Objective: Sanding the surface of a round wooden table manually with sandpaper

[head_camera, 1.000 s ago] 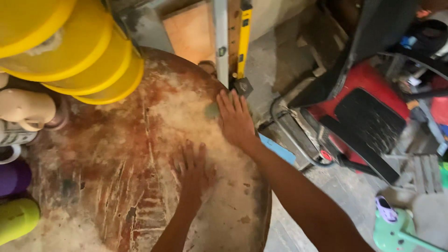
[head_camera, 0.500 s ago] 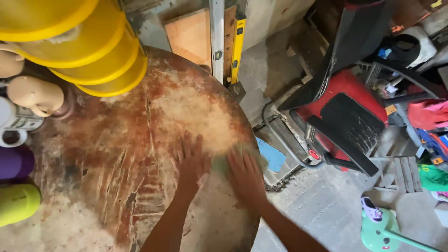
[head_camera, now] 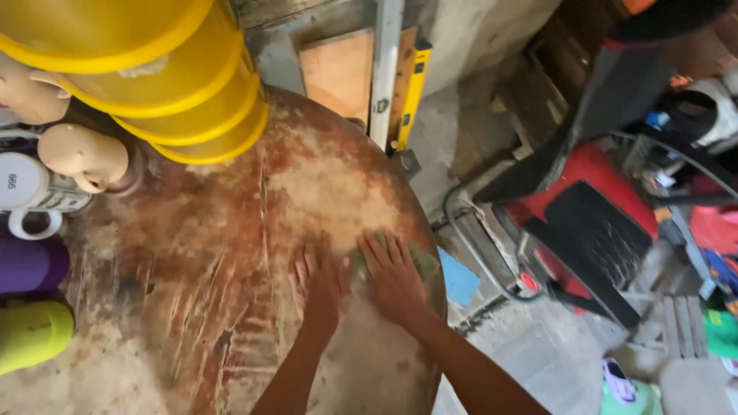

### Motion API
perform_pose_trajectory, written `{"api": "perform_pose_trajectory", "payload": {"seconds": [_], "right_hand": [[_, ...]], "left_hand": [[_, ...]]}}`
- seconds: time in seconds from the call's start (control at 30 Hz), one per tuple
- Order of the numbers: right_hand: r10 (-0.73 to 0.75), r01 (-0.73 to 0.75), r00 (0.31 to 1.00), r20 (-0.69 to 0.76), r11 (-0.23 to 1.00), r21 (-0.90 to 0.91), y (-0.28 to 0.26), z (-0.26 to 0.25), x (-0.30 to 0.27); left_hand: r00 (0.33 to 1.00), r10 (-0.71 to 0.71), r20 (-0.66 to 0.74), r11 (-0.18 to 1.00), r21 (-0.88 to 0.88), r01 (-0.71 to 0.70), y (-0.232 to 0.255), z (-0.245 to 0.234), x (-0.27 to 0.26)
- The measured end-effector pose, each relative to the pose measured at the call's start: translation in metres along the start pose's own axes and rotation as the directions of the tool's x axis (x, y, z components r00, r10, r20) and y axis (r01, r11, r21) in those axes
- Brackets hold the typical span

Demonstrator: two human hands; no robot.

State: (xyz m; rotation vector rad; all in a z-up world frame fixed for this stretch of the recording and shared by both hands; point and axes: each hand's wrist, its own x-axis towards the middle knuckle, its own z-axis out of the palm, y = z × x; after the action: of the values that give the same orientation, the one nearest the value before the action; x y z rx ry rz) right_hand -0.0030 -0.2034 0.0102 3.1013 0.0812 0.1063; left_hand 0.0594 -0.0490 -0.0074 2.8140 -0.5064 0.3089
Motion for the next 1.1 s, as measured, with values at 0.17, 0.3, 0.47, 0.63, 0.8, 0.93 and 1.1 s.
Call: {"api": "perform_pose_trajectory", "payload": {"seconds": [0.17, 0.3, 0.47, 0.63, 0.8, 0.93, 1.1], "right_hand": [[0.002, -0.002, 1.000, -0.012, 1.000, 0.003, 0.033, 0.040, 0.109], [-0.031, 0.046, 0.991, -0.129, 0.993, 0.113, 0.053, 0.033, 0.195], [-0.028, 0.049, 0.989, -0.142, 0.988, 0.149, 0.060, 0.047, 0.272], [-0.028, 0.041, 0.996, -0.081, 0.987, 0.157, 0.058, 0.040, 0.239], [-0.108, 0.125, 0.983, -0.152, 0.986, 0.109, 0.030, 0.044, 0.126], [-0.150, 0.157, 0.985, -0.084, 0.983, 0.091, -0.005, 0.008, 0.020], [-0.306, 0.297, 0.952, 0.009, 0.931, 0.210, -0.023, 0.029, -0.040]], "left_hand": [[0.997, -0.057, -0.043, 0.990, 0.125, 0.062, -0.023, 0.034, 0.052], [0.986, -0.075, -0.147, 0.989, 0.112, 0.092, -0.013, 0.009, 0.083], [0.989, -0.146, -0.017, 0.966, 0.211, 0.147, -0.021, 0.029, 0.084], [0.988, -0.155, -0.006, 0.977, 0.144, 0.155, -0.017, 0.029, 0.081], [0.982, -0.186, -0.017, 0.982, -0.007, 0.186, -0.021, 0.033, 0.077], [0.963, -0.149, -0.226, 0.981, -0.160, 0.114, -0.033, 0.029, 0.066], [0.963, -0.226, 0.145, 0.970, -0.053, 0.236, -0.054, -0.027, 0.061]]}}
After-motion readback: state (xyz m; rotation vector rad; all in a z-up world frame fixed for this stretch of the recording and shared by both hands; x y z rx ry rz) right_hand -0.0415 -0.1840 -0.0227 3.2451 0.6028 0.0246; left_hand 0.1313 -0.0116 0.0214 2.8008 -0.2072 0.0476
